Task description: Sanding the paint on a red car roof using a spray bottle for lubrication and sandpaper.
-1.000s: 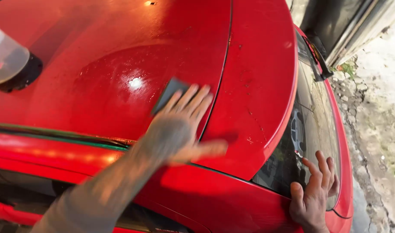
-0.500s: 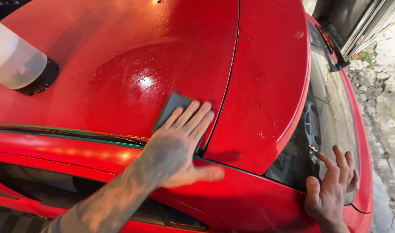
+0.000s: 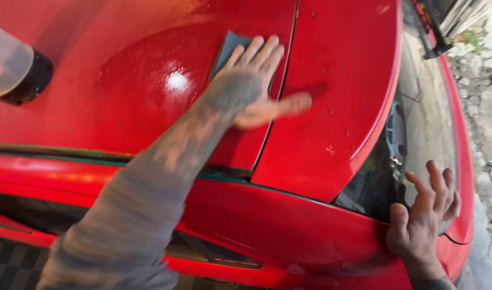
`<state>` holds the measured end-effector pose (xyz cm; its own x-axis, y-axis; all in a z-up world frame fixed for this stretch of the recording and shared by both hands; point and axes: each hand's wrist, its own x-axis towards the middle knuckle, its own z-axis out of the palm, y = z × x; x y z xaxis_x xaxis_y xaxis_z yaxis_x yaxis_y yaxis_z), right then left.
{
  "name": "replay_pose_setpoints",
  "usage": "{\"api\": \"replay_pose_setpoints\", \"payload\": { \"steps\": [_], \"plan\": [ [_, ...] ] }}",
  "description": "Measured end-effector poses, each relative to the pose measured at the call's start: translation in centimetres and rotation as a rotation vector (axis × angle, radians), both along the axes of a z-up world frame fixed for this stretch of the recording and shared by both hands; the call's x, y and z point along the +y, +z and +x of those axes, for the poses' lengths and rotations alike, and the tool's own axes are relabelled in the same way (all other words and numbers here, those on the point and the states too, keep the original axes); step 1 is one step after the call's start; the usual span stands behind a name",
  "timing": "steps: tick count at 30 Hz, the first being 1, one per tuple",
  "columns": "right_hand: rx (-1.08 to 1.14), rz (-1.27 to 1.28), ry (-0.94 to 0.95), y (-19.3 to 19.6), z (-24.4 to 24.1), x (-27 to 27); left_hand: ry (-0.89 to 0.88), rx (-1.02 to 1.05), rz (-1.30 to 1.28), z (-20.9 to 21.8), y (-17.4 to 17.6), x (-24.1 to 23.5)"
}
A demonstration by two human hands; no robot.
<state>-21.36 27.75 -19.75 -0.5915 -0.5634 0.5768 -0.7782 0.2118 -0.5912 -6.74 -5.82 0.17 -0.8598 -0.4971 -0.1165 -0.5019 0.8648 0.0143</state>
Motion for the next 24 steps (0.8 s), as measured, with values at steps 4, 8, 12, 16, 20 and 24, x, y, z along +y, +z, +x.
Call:
{"api": "replay_pose_setpoints", "payload": {
  "steps": [4,8,12,16,20,24],
  "plan": [
    [-0.002,-0.017,-0.012,0.4,0.1,-0.3,-0.185,0.079,-0.097,8.8,1.1,7.2],
    [0.009,0.004,-0.014,0.7,-0.1,-0.4,-0.284,0.1,-0.165,11.8,0.2,8.0],
    [0.01,0.014,-0.001,0.9,-0.2,-0.9,-0.232,0.067,-0.177,3.5,0.6,0.1],
    [0.004,0.025,-0.046,0.5,-0.2,-0.6,-0.064,0.073,-0.047,-6.4,0.1,-6.2],
    [0.004,0.014,-0.011,0.7,0.1,-0.6,0.164,-0.006,0.057,-7.2,2.5,-4.7],
    [-0.015,-0.004,-0.003,0.6,0.2,-0.4,-0.114,0.154,-0.136,1.3,0.0,0.0]
  ]
}}
